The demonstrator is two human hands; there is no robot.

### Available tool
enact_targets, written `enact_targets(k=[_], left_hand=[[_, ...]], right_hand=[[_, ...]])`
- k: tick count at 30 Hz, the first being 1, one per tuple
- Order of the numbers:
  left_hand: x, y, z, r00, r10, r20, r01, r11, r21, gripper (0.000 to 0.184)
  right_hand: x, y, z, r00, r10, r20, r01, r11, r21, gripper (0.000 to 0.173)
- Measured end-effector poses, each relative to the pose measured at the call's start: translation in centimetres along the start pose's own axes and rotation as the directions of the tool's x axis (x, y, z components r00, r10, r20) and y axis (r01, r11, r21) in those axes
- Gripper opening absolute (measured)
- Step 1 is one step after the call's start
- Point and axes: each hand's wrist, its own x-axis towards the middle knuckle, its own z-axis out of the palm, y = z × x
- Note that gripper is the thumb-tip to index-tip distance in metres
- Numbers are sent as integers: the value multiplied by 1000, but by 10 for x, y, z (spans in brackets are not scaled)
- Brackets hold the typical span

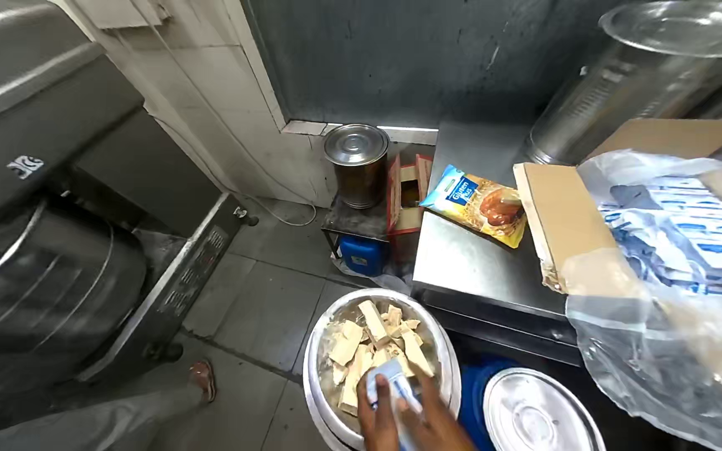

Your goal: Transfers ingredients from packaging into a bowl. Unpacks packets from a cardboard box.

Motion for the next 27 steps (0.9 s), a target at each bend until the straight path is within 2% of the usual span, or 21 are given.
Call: enact_targets(k=[3,5,8,12,16,20,23,27], left_hand=[[5,-23,-44,979,-112,-168,120,992,33,56],[7,-21,-56,943,-191,-271,213,976,53,58],[11,-21,-66,934,-221,-280,271,950,153,61],[28,-38,-65,934,-171,-314,276,902,333,62],[38,-44,-50,958,-123,-260,220,895,389,59],[35,-30,-28,957,-234,-171,288,838,464,60],[43,-54,-21,977,-178,-118,212,868,449,61],[44,-49,-13,971,-231,-62,235,868,437,63]], right_hand=[[14,-3,55,981,142,132,-124,982,-139,73],[14,-6,76,979,165,117,-141,972,-185,74],[14,-6,92,981,187,41,-178,969,-172,75],[26,3,94,964,258,65,-237,943,-234,76],[35,22,86,968,249,-4,-246,954,-169,65],[33,36,73,960,267,-81,-276,952,-130,61],[31,39,63,943,315,-108,-325,940,-101,59],[32,42,56,931,327,-159,-345,933,-105,60]])
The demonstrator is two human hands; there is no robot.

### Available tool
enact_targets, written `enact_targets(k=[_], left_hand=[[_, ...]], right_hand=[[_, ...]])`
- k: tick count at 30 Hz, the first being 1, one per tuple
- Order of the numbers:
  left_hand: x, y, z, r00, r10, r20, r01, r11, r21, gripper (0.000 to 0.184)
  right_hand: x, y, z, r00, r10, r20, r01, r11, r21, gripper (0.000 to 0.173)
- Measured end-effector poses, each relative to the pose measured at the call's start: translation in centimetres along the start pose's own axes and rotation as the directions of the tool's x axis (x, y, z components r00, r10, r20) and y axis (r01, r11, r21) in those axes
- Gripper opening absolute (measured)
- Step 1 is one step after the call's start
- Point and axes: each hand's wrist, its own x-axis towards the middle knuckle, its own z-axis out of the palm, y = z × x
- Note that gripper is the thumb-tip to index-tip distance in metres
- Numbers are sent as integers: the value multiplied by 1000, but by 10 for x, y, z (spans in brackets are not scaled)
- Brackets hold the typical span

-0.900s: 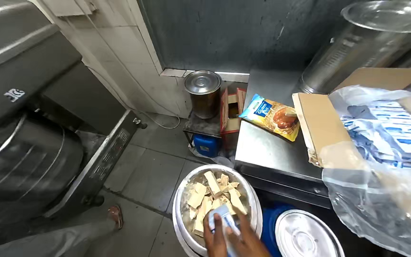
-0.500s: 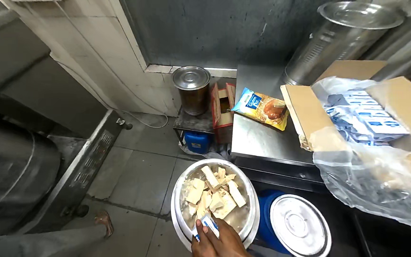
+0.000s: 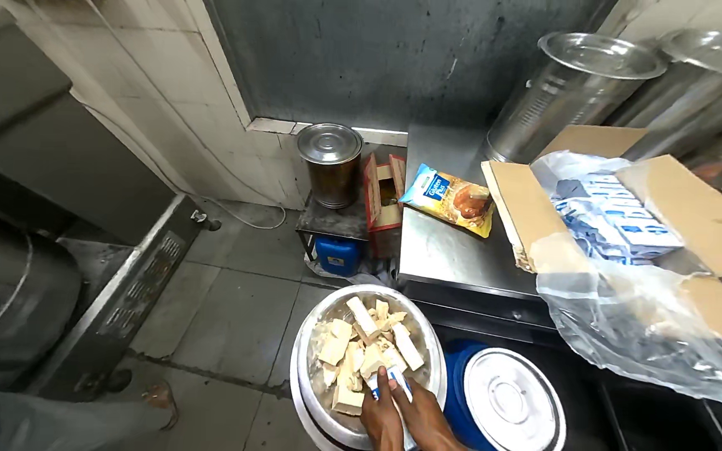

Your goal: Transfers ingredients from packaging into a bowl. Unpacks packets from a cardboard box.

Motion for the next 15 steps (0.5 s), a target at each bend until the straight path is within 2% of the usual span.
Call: enact_targets(k=[4,11,15], left_hand=[[-1,7,6,1000,-18,24,17,999,42,63],[-28,42,-3,995,-84,56,85,996,-15,55],[-15,26,2,999,-37,36,37,999,0,57]], right_hand=[[3,3,-5,999,10,-32,-11,999,-33,60],[5,7,-10,999,0,-55,-3,999,-54,58],[8,6,-7,998,-16,-57,14,999,-44,58]])
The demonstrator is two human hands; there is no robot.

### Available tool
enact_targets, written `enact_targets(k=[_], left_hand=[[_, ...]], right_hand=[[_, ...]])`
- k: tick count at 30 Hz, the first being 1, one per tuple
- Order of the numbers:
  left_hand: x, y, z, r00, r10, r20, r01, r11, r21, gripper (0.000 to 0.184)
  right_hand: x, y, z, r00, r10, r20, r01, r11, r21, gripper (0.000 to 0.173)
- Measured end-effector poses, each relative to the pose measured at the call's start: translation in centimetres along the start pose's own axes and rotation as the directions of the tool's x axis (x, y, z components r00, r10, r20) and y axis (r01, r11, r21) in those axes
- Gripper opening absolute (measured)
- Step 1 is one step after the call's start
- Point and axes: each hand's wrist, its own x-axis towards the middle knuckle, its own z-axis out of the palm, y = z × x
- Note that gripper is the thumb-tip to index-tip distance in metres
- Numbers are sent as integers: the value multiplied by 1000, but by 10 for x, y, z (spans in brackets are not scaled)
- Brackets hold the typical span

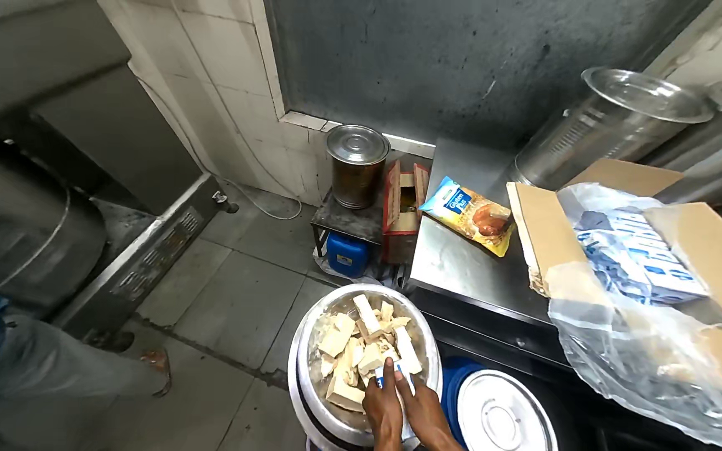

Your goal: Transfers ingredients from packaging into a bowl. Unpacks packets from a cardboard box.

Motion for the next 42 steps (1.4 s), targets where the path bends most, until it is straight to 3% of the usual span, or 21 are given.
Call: enact_targets(k=[4,8,14,17,22,33,42], left_hand=[[10,-3,-1,1000,3,24,-4,1000,22,61],[9,-7,-4,996,-33,87,44,991,-124,66],[-2,-17,3,997,-68,-44,60,984,-170,61],[7,-29,8,995,-29,-92,17,991,-133,61],[15,-32,6,995,24,-102,-25,1000,-4,65],[-7,-6,4,998,-16,-66,18,999,37,58],[7,-17,5,996,10,-83,-6,999,50,63]], right_hand=[[2,-5,1,1000,22,17,-22,999,24,59],[-1,-5,4,999,35,12,-36,998,48,60],[-5,-3,7,997,50,56,-56,992,114,68],[1,-3,9,997,50,61,-52,998,33,74],[6,-8,10,997,15,75,-8,995,-97,66],[4,1,7,999,-7,31,9,998,-66,65],[6,-6,5,998,-23,55,28,994,-106,64]])
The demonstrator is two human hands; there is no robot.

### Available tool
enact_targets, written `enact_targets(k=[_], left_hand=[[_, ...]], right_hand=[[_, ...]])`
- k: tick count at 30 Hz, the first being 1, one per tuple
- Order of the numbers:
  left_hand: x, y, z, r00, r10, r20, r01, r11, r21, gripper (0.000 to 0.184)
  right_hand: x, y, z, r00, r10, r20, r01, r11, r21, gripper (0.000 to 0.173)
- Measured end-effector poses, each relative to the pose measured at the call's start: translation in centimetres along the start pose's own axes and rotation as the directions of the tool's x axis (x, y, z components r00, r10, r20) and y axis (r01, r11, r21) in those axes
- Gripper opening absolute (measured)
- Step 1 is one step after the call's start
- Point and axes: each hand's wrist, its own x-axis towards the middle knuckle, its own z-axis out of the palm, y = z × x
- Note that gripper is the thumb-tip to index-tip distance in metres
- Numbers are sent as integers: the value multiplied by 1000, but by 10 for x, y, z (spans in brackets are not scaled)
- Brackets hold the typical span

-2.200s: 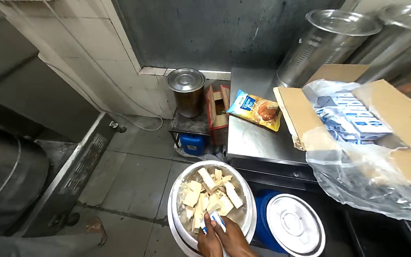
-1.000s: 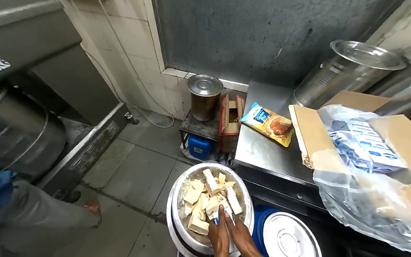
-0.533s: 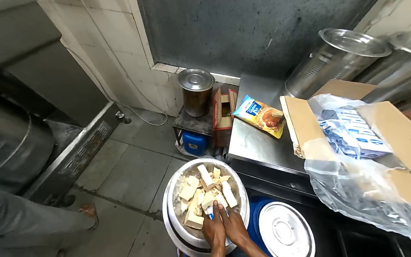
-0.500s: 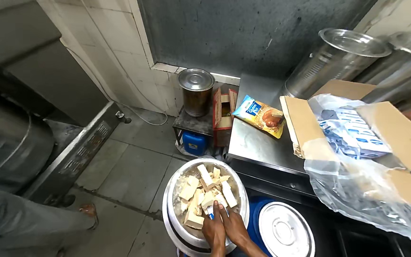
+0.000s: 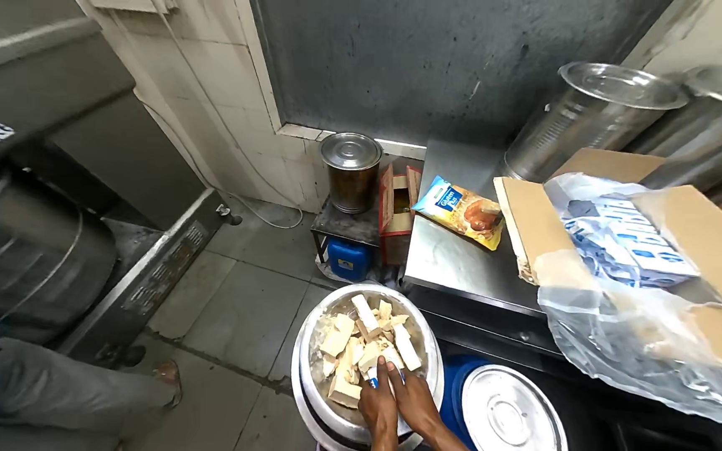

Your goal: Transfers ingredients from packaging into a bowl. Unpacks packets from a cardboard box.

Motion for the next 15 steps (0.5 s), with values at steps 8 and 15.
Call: enact_targets(k=[8,15], left_hand=[[10,-8,-1,1000,-1,-16,1,1000,-13,62],[18,-8,-4,1000,-16,-6,16,999,-45,63]], right_hand=[[5,-2,5,999,-24,31,25,999,-41,66],[11,-5,8,999,-25,42,27,999,-42,66]])
